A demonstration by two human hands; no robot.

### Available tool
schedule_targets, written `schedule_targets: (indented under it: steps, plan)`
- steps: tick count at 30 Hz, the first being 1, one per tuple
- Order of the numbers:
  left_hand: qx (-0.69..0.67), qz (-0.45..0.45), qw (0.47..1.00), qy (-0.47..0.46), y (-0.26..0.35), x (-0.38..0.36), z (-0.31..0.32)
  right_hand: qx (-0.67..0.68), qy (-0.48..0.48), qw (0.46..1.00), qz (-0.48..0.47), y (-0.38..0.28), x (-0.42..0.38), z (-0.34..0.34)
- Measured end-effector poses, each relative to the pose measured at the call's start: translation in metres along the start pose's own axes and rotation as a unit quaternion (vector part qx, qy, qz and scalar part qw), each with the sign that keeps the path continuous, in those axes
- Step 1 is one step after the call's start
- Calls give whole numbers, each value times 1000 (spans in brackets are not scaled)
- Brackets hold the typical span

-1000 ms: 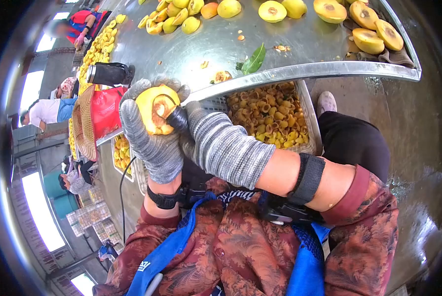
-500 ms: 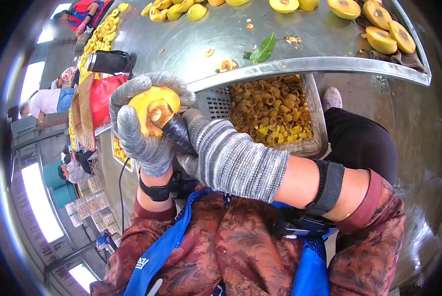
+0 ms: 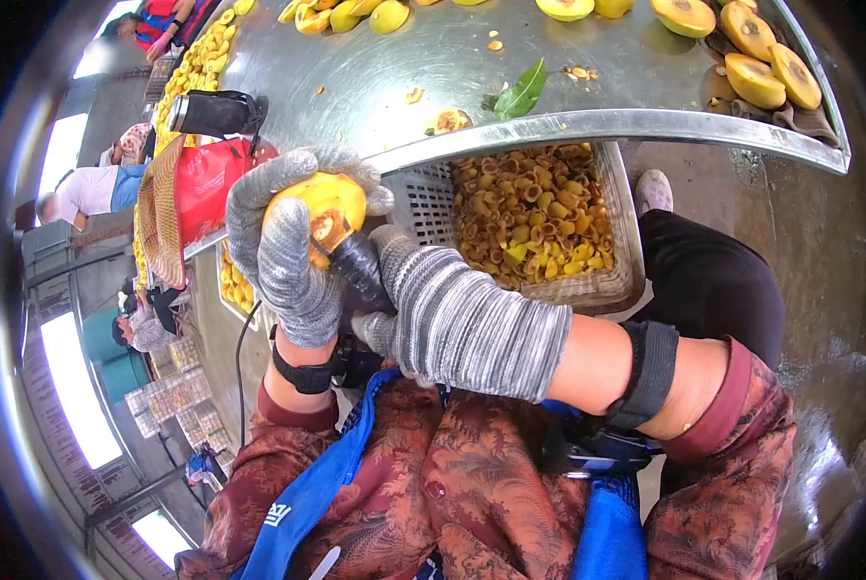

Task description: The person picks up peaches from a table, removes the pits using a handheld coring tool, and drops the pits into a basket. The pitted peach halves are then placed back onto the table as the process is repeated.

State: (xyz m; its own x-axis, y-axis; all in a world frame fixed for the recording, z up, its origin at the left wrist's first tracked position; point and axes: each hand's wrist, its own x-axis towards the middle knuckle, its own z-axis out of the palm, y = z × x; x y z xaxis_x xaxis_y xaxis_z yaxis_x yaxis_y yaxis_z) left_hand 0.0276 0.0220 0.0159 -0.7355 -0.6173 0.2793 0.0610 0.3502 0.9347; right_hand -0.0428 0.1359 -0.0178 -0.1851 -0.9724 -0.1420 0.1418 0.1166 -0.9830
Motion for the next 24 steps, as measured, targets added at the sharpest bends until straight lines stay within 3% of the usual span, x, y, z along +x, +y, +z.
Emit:
schedule_targets:
  steps: [2, 4, 8, 10, 15, 16, 17, 18, 19, 21, 22, 24]
  plan:
    - [1, -5, 1000, 7, 0, -3, 1, 64, -42, 997, 27, -6, -2, -3]
    - [37, 65, 997, 23, -2, -3, 1, -28, -46, 998, 13, -11, -2, -5]
    - [-8, 102, 995, -20, -8, 4, -4, -18, -27, 999, -9, -2, -1, -1]
    - [-116, -3, 993, -27, -7, 4, -1, -57, 28, 998, -19, -4, -4, 1]
    - [-125, -7, 992, -18, -5, -1, -2, -100, 34, 993, -44, -7, -6, -1]
    - [-45, 36, 997, -43, -6, -2, -7, 21, -56, 996, 68, -18, -6, -8]
    - [35, 79, 994, -68, -7, -1, -9, 139, -142, 963, 179, -24, -5, -12]
    - [13, 139, 987, -85, -9, 3, -8, 107, -132, 974, 149, -19, -6, -10]
    - [9, 142, 986, -81, -10, 3, -7, 101, -131, 975, 150, -13, -6, -7]
    - [-77, 70, 991, -82, -14, 3, -4, 37, -60, 995, 72, 3, -5, 0]
    - [-171, -21, 980, -96, -13, 3, -4, -46, -1, 998, -37, 22, -4, 9]
    - [-161, -50, 979, -111, -15, 4, -8, -53, -5, 999, -11, 20, -4, 8]
